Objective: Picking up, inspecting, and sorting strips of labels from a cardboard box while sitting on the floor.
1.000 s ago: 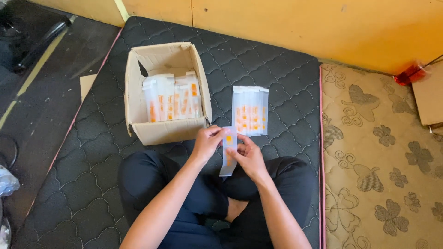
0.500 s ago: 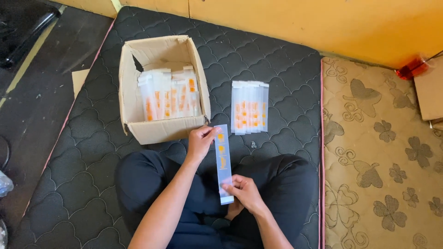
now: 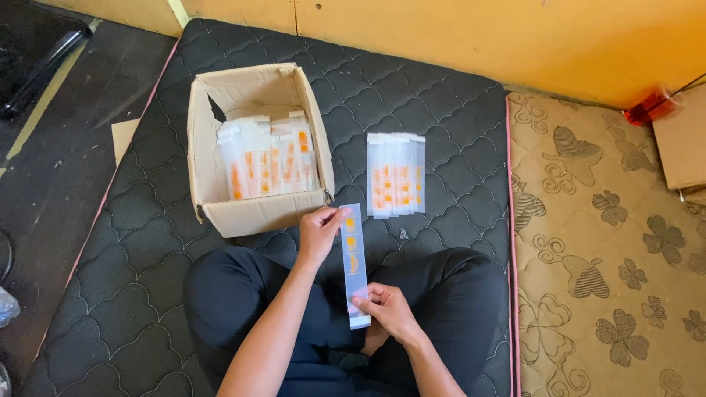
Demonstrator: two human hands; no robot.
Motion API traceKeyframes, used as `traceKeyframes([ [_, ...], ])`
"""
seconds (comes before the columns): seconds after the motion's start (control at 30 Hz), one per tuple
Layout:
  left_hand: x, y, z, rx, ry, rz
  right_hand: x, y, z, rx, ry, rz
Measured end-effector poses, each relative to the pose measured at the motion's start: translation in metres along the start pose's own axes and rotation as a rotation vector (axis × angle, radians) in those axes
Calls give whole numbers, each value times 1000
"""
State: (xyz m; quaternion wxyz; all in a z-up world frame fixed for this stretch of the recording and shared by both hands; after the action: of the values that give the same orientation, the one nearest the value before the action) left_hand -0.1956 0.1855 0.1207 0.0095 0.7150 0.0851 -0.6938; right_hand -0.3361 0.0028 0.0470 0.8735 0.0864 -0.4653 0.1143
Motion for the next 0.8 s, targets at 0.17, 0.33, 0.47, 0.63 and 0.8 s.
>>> traceKeyframes([
  [0.17, 5, -1, -1, -8, 3, -35, 2, -1, 2, -12, 15, 41],
  [0.33, 8, 0, -1, -4, -33, 7, 2, 0, 0, -5, -12, 18],
  [0.47, 4, -1, 0, -13, 2, 0, 3, 0, 1, 0, -14, 44],
  [0.63, 3, -1, 0, -10, -18, 5, 1, 0, 0, 2, -15, 35],
  [0.8, 2, -1, 1, -10, -13, 14, 0, 1, 1, 5, -13, 22],
])
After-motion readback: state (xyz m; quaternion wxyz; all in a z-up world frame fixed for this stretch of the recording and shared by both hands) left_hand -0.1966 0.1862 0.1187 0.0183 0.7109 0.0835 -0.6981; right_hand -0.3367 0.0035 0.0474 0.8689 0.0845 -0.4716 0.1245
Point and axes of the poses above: each hand's wrist, its own z-axis away from the middle knuckle, its own y-axis out of the palm, x = y × z, the point moved 10 cm from there along -z, towards the middle knuckle, and after that the axes turned 4 degrees about z, right-handed, at the moved point
